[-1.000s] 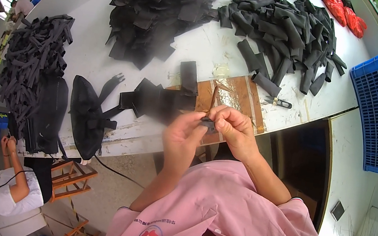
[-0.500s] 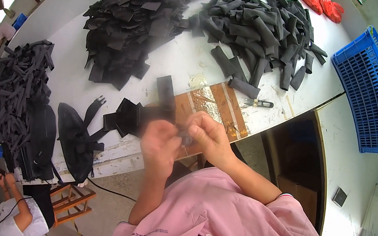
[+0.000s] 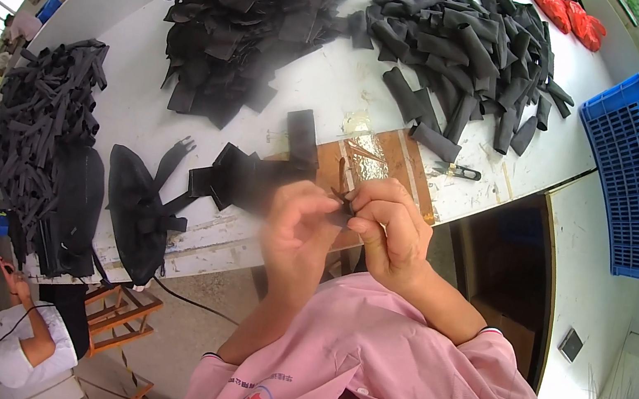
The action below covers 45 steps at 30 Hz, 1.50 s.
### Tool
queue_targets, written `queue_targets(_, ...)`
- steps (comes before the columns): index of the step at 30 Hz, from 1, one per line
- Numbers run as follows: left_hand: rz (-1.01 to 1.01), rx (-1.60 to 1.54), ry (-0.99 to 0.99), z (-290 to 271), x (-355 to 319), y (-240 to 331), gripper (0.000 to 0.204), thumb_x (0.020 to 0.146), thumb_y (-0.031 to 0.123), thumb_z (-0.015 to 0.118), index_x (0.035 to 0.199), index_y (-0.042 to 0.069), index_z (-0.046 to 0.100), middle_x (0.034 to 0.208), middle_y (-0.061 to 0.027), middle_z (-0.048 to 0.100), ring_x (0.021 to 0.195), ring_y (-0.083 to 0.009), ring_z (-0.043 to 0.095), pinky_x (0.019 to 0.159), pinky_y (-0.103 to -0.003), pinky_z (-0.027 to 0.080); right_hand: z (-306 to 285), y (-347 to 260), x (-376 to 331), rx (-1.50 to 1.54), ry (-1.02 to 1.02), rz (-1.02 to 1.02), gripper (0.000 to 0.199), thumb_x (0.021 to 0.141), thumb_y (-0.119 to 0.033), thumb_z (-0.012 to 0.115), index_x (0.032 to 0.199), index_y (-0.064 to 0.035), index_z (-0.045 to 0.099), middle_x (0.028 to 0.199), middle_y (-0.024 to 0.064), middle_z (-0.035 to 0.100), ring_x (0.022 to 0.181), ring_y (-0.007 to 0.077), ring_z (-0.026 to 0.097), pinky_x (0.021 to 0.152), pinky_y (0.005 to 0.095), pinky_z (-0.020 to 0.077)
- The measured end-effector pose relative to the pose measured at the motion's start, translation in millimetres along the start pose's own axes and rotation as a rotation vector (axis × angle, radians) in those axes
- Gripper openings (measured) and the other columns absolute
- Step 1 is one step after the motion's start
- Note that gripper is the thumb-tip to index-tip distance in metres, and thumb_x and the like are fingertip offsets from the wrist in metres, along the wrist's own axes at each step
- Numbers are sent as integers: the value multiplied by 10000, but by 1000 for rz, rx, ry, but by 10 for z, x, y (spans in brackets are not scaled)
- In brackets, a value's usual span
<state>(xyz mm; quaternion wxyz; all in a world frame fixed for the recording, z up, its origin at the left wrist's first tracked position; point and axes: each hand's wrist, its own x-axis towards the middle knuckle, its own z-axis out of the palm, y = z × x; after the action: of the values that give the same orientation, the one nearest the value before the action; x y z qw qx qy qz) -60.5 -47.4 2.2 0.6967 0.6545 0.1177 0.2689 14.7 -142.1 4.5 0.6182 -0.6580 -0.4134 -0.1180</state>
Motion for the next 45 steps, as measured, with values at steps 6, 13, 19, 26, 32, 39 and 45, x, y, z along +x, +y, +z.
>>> queue_targets(6, -52, -251, 137, -16, -14, 77, 137, 755, -66, 581, 861, -18, 508, 910, -146, 585, 705, -99, 566, 543, -160, 446, -72, -78, 92, -113, -68, 95, 124, 749, -52, 601, 765, -13, 484, 763, 106, 496, 630, 207, 511, 542, 274, 419)
queue_targets(13, -161, -971, -492, -129, 428, 317, 349, 716, -31, 583, 1025, -28, 420, 752, -86, 560, 586, -86, 513, 453, -167, 362, -240, -425, 543, 490, -332, 442, 141, 819, -117, 558, 743, -13, 502, 682, 37, 479, 626, 122, 461, 565, 261, 373)
queue_targets(19, -206, -1052, -572, -111, 522, 428, 435, 825, 119, 482, 1196, -63, 346, 747, -44, 518, 441, -14, 373, 362, -159, 230, -266, -202, 754, 432, -332, 568, 214, 842, -171, 543, 711, -7, 501, 605, 22, 454, 556, 102, 415, 503, 245, 335)
queue_targets(26, -654, -1429, -493, -313, 471, -587, 363, 889, 52, 354, 1238, -46, 344, 975, -150, 583, 341, -19, 313, 326, -153, 233, -91, 474, 203, 886, -312, 1038, 269, 846, -262, 554, 701, -39, 514, 602, -14, 445, 527, 58, 376, 482, 184, 300)
queue_targets(32, -559, -1625, -517, -224, 496, -203, 365, 849, 10, 367, 1210, -10, 412, 1001, -174, 564, 370, -22, 307, 335, -163, 239, -151, 412, 547, 765, -474, 950, 270, 834, -274, 571, 701, -44, 523, 599, -20, 441, 525, 65, 382, 487, 192, 309)
queue_targets(39, -663, -1230, -216, -236, 277, -501, 289, 843, 41, 473, 1128, -3, 481, 883, -72, 584, 418, -36, 369, 376, -167, 279, -72, 749, 194, 840, -556, 895, 288, 843, -285, 551, 691, -42, 530, 597, -21, 457, 546, 63, 401, 508, 195, 329)
queue_targets(45, 258, 457, 50, -174, 541, -129, 249, 784, 60, 610, 1019, 6, 550, 894, -62, 579, 789, -107, 537, 670, -208, 440, -147, 659, 329, 484, -517, 833, 272, 841, -285, 546, 769, -23, 548, 666, 20, 512, 596, 91, 461, 547, 222, 380)
